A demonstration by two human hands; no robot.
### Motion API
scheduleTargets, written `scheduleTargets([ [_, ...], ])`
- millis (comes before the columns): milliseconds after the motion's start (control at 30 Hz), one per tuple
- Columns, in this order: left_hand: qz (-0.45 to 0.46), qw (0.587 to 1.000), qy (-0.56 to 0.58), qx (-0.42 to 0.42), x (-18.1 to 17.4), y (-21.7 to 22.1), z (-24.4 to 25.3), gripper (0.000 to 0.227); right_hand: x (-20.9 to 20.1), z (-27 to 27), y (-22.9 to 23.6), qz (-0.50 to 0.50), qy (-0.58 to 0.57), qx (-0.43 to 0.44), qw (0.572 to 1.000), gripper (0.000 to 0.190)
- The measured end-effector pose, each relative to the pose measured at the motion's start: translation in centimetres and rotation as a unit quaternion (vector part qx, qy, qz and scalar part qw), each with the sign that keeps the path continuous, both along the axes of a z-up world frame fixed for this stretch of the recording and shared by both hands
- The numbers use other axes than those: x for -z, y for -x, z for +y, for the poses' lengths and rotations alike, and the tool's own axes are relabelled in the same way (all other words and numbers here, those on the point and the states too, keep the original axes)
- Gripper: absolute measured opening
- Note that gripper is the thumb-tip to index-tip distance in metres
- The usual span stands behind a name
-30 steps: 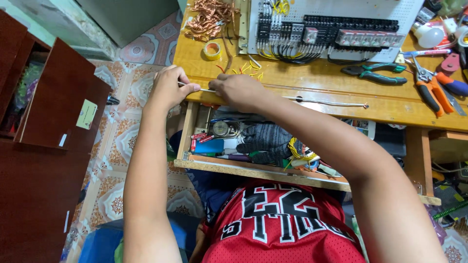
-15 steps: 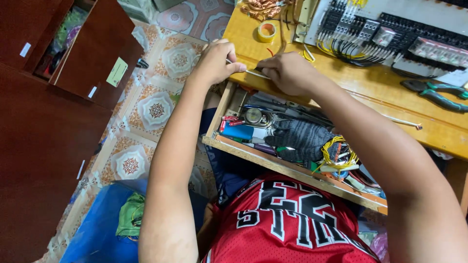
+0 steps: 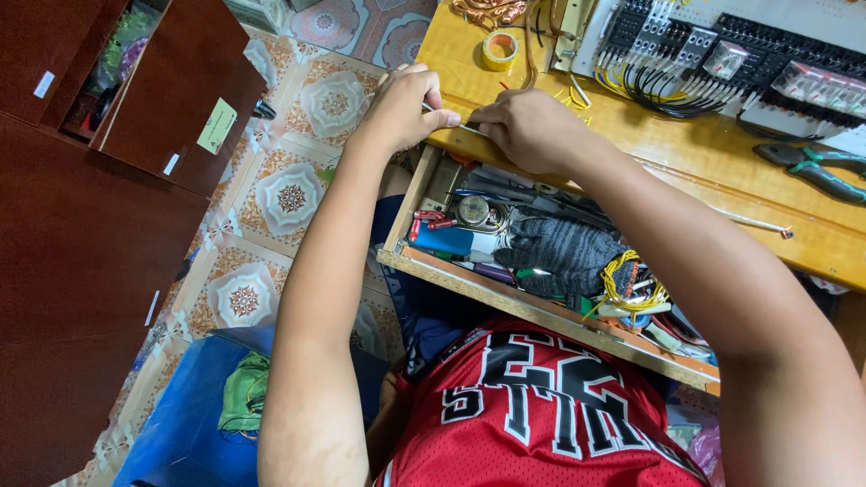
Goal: Stripping and organizing electrical wires on a workbench
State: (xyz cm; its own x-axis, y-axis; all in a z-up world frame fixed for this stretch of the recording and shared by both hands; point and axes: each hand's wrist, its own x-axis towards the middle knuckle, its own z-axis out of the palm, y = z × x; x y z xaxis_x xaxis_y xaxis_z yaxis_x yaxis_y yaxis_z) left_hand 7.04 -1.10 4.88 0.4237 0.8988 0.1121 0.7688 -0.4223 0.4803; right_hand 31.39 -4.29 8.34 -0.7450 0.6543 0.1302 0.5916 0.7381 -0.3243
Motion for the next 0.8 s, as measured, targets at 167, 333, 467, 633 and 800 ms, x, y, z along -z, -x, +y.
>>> scheduleTargets([
  [167, 0.002, 1.0, 0.009, 0.0, -0.5, -0.1, -0.3, 0.04, 0.0, -0.1, 0.4, -0.008, -0.004, 0.01, 1.0, 0.032],
  [333, -0.002, 1.0, 0.023, -0.004, -0.9, -0.1, -0.4, 0.038, 0.2, -0.1, 0.0, 0.013, -0.004, 0.005, 1.0, 0.035],
  [467, -0.003, 1.0, 0.009, 0.003, -0.4, 0.0, -0.3, 0.04, 0.1, -0.3, 0.2, 0.015, -0.016, -0.001, 1.0, 0.033],
  [633, -0.001, 1.0, 0.015, 0.0, -0.9, 0.0, -0.5, 0.04, -0.2, -0.5, 0.6, 0.013, -0.025, 0.002, 1.0, 0.033],
  [800, -0.021, 0.997, -0.066, 0.026, 1.7, 0.5, 0.8, 0.036, -0.6, -0.9, 1.2, -0.072, 0.036, 0.072, 0.994, 0.029],
])
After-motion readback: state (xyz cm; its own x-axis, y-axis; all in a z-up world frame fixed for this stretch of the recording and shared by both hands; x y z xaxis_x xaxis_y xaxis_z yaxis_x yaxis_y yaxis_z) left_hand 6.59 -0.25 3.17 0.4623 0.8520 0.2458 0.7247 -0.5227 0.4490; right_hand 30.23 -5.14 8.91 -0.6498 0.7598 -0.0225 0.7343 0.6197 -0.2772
